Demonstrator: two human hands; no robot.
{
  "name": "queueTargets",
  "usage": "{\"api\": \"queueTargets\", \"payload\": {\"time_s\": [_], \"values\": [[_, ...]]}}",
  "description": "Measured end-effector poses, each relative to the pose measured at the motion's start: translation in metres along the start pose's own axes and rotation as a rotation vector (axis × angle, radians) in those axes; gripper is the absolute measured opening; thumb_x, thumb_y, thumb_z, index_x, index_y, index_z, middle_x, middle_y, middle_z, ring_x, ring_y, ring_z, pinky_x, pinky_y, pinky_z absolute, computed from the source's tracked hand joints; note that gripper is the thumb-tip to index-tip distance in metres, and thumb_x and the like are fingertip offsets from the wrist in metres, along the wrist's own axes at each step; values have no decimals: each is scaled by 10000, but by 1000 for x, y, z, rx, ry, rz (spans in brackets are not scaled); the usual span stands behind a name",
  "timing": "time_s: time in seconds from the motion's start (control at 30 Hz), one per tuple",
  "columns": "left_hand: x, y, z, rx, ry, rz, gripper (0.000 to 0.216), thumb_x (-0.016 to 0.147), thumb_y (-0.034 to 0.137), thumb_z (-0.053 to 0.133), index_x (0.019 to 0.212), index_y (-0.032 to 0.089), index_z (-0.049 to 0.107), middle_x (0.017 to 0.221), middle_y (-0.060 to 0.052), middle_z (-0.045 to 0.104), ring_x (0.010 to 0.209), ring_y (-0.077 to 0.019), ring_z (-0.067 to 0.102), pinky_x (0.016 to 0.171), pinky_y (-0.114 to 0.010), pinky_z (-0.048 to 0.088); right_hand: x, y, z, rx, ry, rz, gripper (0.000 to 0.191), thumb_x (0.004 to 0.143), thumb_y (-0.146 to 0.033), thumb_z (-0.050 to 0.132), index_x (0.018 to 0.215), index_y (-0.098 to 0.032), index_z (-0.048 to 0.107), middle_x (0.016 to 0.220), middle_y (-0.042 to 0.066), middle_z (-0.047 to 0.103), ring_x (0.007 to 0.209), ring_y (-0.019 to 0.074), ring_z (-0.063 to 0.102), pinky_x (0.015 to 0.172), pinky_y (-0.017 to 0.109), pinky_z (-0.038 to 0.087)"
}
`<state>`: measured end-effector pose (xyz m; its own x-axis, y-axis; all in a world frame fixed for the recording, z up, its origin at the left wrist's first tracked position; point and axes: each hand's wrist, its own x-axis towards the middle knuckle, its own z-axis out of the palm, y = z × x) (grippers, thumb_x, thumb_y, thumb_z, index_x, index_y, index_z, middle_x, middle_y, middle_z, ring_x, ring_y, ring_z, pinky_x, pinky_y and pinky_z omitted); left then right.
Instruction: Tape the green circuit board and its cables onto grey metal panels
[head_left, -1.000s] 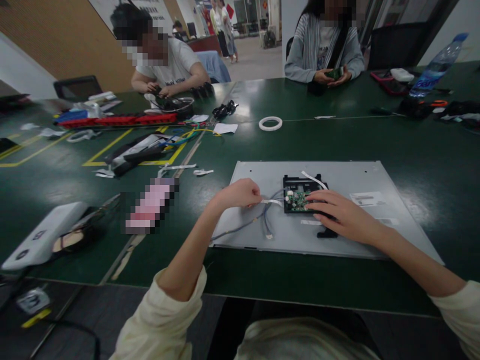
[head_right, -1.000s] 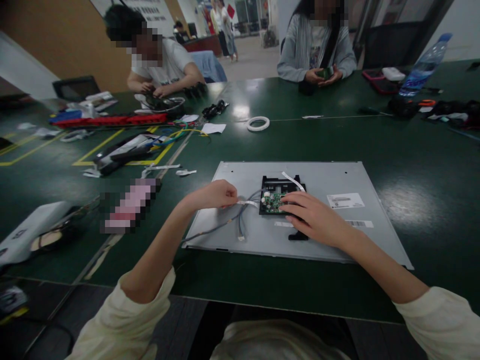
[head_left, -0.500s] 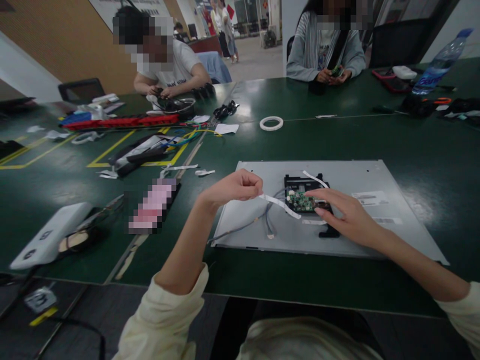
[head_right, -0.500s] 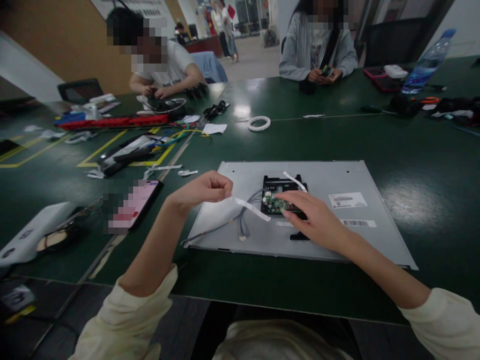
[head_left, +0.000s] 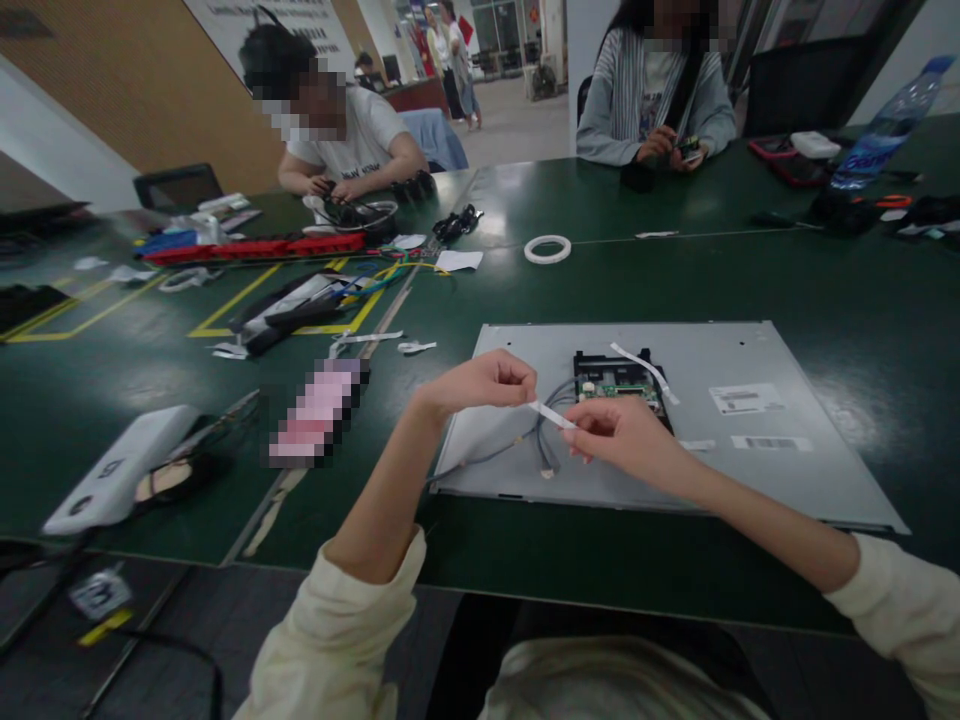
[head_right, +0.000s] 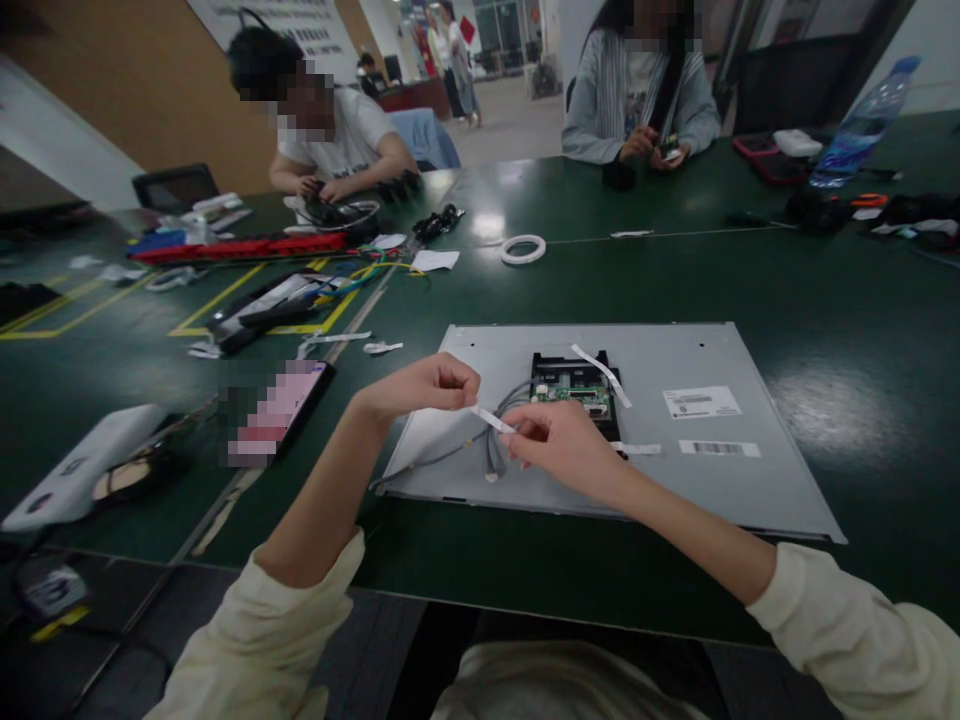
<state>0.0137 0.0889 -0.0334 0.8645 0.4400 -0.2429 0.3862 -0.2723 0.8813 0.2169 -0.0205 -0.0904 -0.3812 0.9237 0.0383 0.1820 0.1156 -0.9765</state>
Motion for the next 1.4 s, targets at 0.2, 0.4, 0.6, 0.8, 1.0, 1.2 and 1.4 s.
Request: {"api": "queueTargets", "payload": {"time_s": [0.2,0.4,0.6,0.8,1.0,1.2,1.4], "values": [[2,0,2,37,32,1,278,750,351,566,586,137,501,533,49,363,514,-62,304,488,-204,235,-6,5,9,164,53,86,220,838,-353,568,843,-153,660,695,17,660,537,104,612,476,189,470],[3,-1,5,62,86,-12,307,763,388,567,595,139,503,544,45,369,524,-63,312,494,-203,246,-9,6,11,149,97,86,265,835,-397,569,811,-152,668,698,32,668,571,137,645,462,203,488],[5,-1,4,43,222,-11,375,855,442,469,613,156,444,514,57,314,463,-56,278,447,-208,206,-11,8,14,132,167,69,263,837,-395,571,824,-152,674,683,33,663,542,130,628,475,215,496],[16,-8,12,342,302,-11,281,850,403,464,830,145,572,653,9,506,597,-94,448,560,-212,336,-9,8,12,232,251,36,292,849,-395,548,1008,-173,652,812,41,666,614,119,619,533,228,515],[19,-12,21,528,165,0,398,683,271,615,1055,144,554,957,-61,576,837,-163,515,738,-267,394,-6,12,10,320,258,41,324,848,-317,519,1145,-200,574,982,52,641,684,106,613,577,228,527],[15,-13,15,566,182,-32,312,699,174,523,1010,156,523,946,-51,568,827,-158,520,732,-262,394,-4,16,10,354,232,56,345,836,-264,513,1172,-195,547,992,54,632,702,104,611,580,224,525],[16,-13,14,508,207,-18,309,734,197,543,1040,156,541,973,-54,583,840,-153,534,738,-261,410,-3,16,10,359,218,79,352,819,-243,509,1166,-194,544,1003,59,630,692,107,611,557,225,510]]}}
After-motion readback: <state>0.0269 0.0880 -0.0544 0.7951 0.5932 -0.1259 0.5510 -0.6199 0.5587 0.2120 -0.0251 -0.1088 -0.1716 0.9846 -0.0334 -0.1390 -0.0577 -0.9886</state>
